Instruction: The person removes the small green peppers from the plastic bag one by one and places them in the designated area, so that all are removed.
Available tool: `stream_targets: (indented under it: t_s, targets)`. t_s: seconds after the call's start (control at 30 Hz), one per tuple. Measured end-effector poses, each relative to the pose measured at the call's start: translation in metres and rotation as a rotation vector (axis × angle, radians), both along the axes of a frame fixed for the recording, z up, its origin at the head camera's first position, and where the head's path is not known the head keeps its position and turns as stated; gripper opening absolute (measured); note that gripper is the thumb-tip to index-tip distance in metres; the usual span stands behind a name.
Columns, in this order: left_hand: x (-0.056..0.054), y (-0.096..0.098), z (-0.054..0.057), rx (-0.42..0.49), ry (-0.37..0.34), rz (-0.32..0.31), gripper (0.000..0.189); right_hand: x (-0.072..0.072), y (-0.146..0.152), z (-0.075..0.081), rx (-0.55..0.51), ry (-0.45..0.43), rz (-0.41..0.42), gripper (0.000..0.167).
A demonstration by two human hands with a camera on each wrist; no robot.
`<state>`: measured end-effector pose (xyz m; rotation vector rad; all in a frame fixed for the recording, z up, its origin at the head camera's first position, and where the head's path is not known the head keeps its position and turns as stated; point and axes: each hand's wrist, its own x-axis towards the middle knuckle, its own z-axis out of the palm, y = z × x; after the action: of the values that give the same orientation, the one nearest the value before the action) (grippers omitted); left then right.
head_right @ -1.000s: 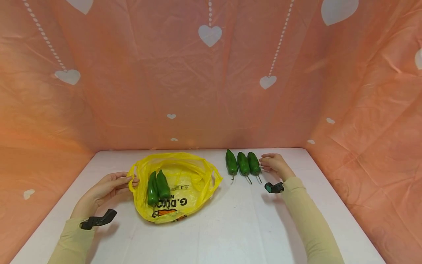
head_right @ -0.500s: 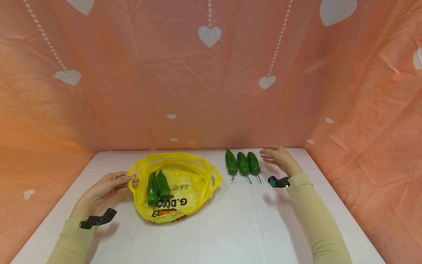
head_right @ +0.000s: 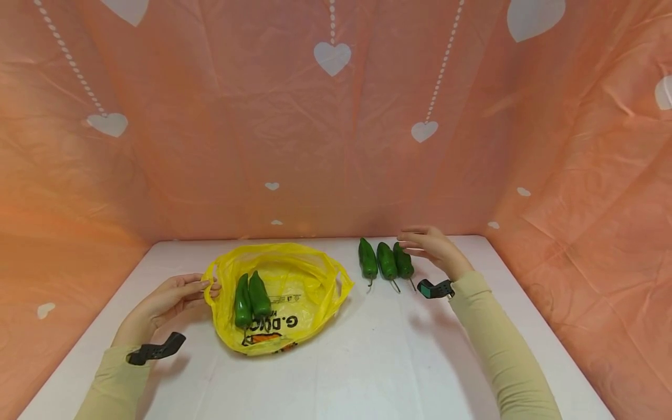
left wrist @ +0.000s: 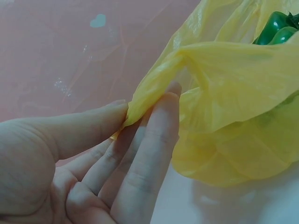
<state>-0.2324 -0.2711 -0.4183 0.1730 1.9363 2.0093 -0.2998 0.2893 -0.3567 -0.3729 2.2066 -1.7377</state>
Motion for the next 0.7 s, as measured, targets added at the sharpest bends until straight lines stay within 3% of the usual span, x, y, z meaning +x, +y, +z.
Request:
stream_targets:
  t_s: [0.4,0.7]
  targets:
    - [0.001,0.0,-0.002,-0.016,-0.005,0.008,0.052,-0.002,-0.027,0.006,0.018,-0.006,-0.001,0.051]
    - [0.001,0.0,-0.003,0.011,-0.003,0.013,0.049,-0.001,-0.048,0.005,-0.058,-0.031,0.036,0.05]
